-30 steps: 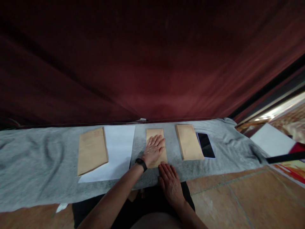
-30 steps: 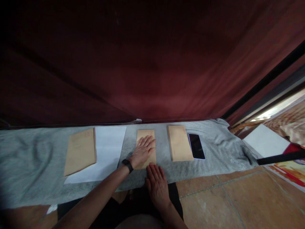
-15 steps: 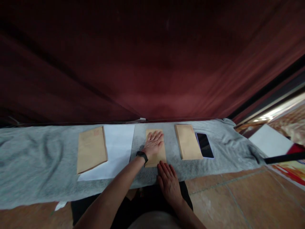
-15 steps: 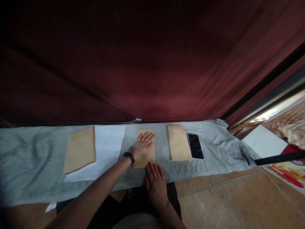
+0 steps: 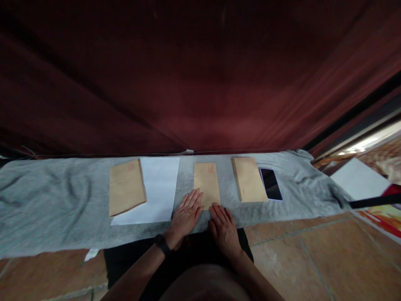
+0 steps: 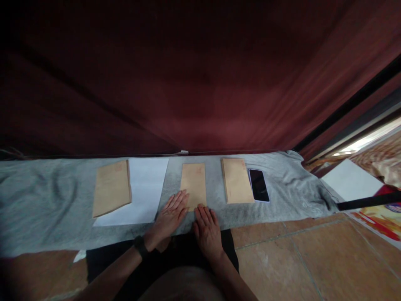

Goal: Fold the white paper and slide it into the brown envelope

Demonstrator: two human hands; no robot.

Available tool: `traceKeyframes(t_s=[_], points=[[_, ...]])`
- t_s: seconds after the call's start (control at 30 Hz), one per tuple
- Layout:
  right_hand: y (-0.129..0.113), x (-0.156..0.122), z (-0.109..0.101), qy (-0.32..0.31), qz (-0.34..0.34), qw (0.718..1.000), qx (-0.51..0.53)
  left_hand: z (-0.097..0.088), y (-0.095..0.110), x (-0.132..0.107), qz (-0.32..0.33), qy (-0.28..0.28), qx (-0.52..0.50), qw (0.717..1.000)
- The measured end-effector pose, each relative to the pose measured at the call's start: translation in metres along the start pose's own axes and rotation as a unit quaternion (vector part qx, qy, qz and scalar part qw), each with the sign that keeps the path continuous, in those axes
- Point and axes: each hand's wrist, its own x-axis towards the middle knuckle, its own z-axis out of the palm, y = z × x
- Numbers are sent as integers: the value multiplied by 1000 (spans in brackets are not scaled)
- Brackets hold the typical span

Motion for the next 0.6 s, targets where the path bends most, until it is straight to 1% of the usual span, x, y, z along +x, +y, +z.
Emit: traceKeyframes(t_s=[0.1, 0.2, 0.3, 0.37, 0.43, 0.53, 0.6], points=[[0, -1, 0, -4, -4, 1000, -5, 7, 9, -13, -91, 61, -11, 994], [-1, -1, 1, -6, -3, 1000, -5, 11, 26, -15, -160, 110, -54, 979], [-1, -1, 2, -3, 3, 1000, -9, 6, 43, -9, -198, 123, -113, 966], [-1, -2, 3, -4, 1, 1000, -12, 1, 48, -3, -231, 123, -161, 952], [0, -2, 4, -2, -1, 1000, -12, -4, 45, 4, -278, 116, -229, 926], [0, -2, 6, 10, -1, 1000, -9, -6, 36, 11, -344, 84, -354, 866], [-1, 1, 7, 17, 3, 1000, -5, -6, 34, 16, -359, 83, -419, 830]])
